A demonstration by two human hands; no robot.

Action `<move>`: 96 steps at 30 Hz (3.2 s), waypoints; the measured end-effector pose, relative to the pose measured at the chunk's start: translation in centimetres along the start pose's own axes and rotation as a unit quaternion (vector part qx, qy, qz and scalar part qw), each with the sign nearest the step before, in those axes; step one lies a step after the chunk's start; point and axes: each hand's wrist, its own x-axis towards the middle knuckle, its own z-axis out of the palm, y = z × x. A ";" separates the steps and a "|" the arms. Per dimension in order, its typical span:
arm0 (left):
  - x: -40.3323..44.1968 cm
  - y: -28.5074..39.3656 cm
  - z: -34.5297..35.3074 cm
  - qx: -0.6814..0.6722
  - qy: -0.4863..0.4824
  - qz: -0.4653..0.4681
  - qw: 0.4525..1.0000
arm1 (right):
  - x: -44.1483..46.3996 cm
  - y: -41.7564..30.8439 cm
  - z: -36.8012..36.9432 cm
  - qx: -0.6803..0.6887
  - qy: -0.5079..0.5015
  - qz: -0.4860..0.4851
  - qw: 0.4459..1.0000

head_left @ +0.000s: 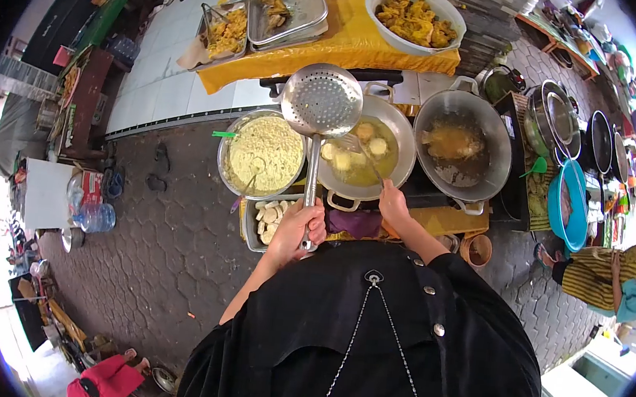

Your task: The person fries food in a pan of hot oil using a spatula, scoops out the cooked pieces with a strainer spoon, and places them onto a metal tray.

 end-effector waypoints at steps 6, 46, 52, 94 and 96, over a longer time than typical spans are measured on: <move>0.8 -0.1 -0.8 0.014 -0.029 -0.001 0.999 | -1.3 4.7 2.6 0.097 -0.078 0.145 0.982; 29.9 24.3 -3.9 0.000 -0.047 0.064 0.997 | 1.5 3.0 -5.4 0.601 -0.044 0.537 0.590; 22.1 19.5 -0.8 0.064 0.013 0.171 0.983 | 2.2 3.2 -5.6 0.595 -0.035 0.521 0.611; -24.2 -0.2 21.5 0.179 -0.790 0.463 0.359 | -24.0 3.3 -8.1 0.790 0.040 0.378 0.481; -25.3 -2.6 22.6 0.161 -0.807 0.438 0.362 | -28.5 4.0 -8.2 0.805 0.052 0.372 0.460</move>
